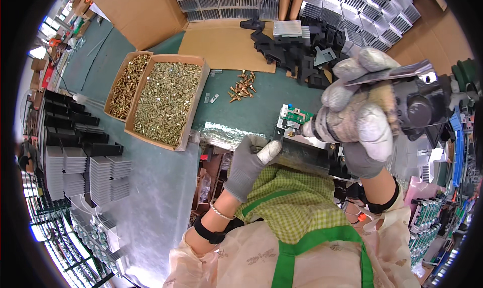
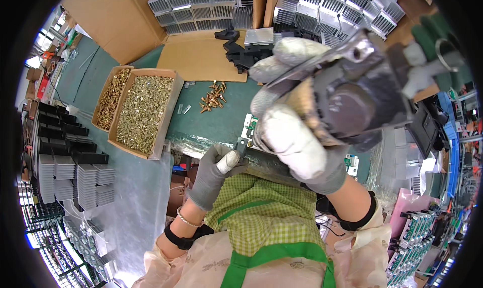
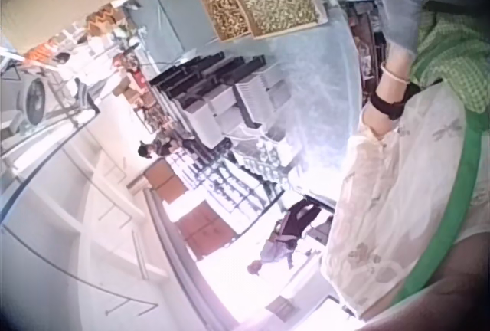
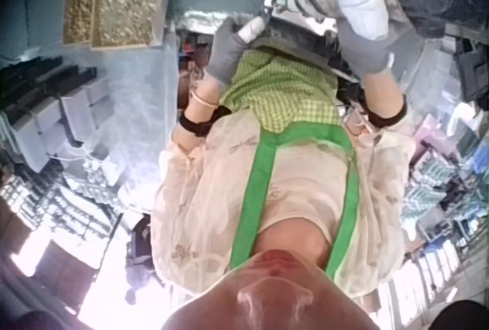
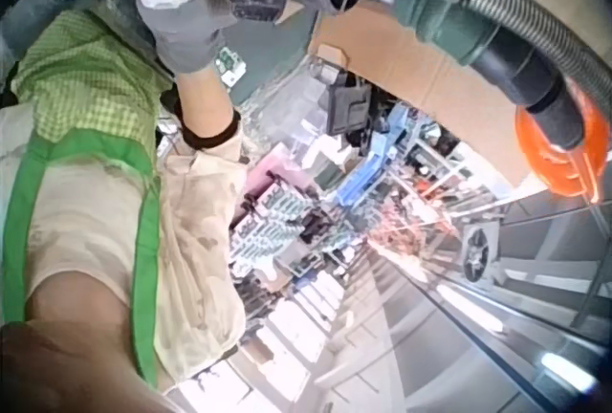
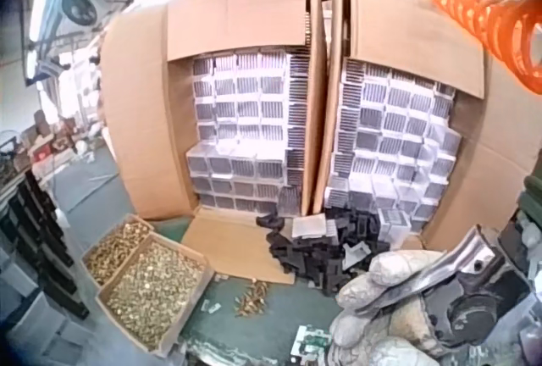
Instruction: Assemble electronic modules by attaching components and using an electric screwdriver.
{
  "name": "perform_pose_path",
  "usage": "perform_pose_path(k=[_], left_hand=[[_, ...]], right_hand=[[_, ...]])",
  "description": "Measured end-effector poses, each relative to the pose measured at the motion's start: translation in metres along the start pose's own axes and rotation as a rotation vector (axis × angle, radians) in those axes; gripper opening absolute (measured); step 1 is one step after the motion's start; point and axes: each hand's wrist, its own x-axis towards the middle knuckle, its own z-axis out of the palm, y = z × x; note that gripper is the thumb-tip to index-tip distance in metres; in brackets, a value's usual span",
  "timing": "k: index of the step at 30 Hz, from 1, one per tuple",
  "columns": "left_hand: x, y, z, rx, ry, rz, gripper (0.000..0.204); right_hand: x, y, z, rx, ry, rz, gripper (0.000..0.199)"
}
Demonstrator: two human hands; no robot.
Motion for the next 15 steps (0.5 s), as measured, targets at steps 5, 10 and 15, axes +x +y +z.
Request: perform_pose_path(k=[5, 10, 15], left_hand=[[0.001, -0.002, 0.000, 0.041, -0.004, -0.010, 0.044], [0.001, -0.006, 0.004, 0.007, 0.069, 0.035, 0.043], [0.000, -0.006, 0.006, 0.016, 0.093, 0.070, 0.043]], right_hand=[[0.004, 0.018, -0.002, -0.114, -0.029, 0.000, 0.061], [0.007, 0.027, 0.003, -0.233, -0.060, -0.037, 0.060], [0.006, 0.023, 0.004, -0.094, -0.024, 0.078, 0.060]])
